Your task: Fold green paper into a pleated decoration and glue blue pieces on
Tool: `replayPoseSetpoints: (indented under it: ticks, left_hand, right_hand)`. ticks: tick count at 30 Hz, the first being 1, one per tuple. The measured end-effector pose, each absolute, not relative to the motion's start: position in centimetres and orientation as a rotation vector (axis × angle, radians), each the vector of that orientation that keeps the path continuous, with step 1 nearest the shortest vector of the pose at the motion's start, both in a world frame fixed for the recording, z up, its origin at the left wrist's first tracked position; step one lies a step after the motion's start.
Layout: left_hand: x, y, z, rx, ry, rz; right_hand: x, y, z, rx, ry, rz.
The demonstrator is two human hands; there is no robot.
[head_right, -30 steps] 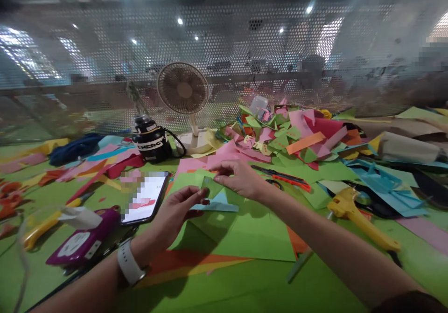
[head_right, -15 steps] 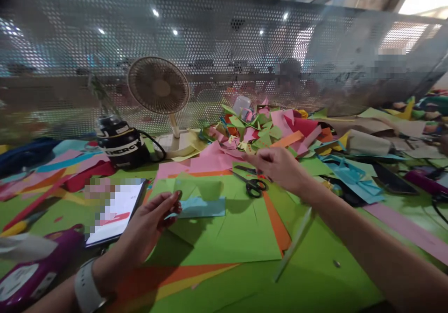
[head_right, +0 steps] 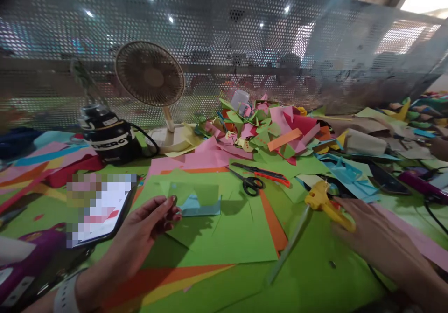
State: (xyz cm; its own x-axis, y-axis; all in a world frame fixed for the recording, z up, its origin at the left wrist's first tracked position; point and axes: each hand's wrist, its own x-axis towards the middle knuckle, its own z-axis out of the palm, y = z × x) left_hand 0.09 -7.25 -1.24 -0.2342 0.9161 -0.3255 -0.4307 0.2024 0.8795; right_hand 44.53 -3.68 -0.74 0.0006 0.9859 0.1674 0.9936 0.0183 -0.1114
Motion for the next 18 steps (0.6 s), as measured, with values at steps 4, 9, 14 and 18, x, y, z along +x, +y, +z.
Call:
replayPoseSetpoints:
  ticks: [4,9,14,18]
  left_hand:
    - [0.0,-7.4,-1.5,0.565,1.222,1.39]
    - [0.0,-7.6,-1.6,0.596,1.215,1.396]
    - [-0.1,-7.5,-1.7,0.648,1.195,1.397]
    - [0.0,-7.4,-1.8,0.656,1.167,1.394]
  right_hand:
    - [44.1,-3.5,-1.5,-2.101,-2.163,-0.061]
    - [43.6,-2.4,-1.2,-2.109,-2.146,-0.015]
    - [44.0,-1.7,-1.7,-2.11,-2.001,-0.118]
    - [44.4,-1.7,-1.8,-2.201,-1.788,-0.139]
